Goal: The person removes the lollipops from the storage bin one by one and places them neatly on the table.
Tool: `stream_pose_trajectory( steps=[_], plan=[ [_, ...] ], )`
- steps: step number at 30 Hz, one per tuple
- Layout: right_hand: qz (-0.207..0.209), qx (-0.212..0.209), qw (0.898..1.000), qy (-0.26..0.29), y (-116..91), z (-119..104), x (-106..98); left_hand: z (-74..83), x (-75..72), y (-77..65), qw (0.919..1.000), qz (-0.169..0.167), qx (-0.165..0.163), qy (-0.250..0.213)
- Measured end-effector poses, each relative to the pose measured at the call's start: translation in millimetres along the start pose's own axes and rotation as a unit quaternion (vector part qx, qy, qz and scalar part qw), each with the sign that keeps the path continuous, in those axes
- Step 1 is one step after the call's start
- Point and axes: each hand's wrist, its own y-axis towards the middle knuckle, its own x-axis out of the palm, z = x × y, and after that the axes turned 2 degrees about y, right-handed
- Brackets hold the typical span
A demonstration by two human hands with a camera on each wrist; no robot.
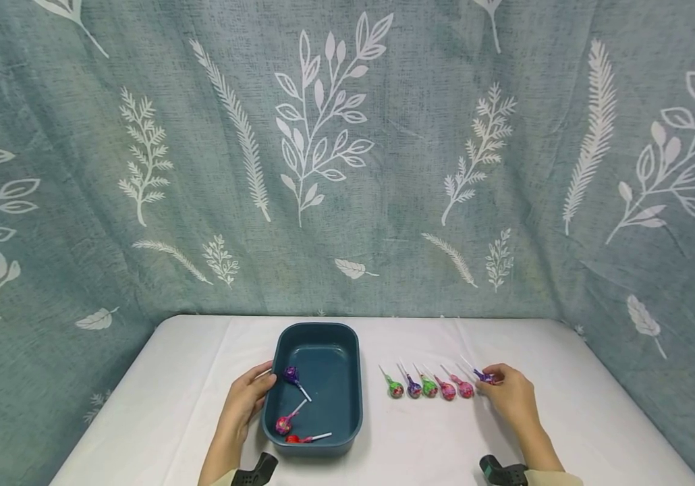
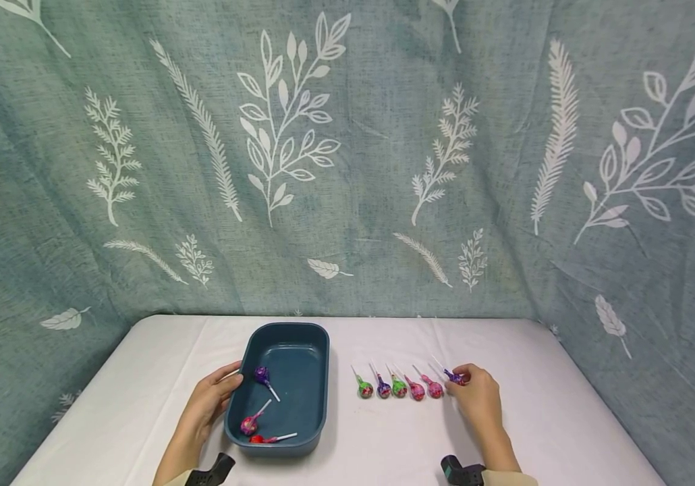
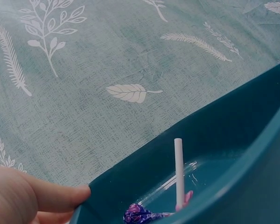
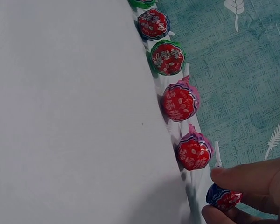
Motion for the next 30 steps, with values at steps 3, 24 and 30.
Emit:
stream_pose_trajectory(
  steps=[3, 24, 30],
  plan=[
    [-0.002, 0.005, 1.000, -0.006, 0.7, 1.8, 1.7, 0.2, 0.1, -0.1, 1.0000, -0.003, 0.002, 0.004],
    [-0.009, 0.016, 0.999, -0.037, 0.3, 3.0, 9.0, 0.2, -0.6, -0.5, 0.9999, -0.003, 0.000, 0.010],
    [-0.011, 0.014, 0.999, -0.045, 0.1, 2.3, 9.6, -0.1, -0.4, -0.8, 0.9999, -0.003, 0.001, 0.010]
  ],
)
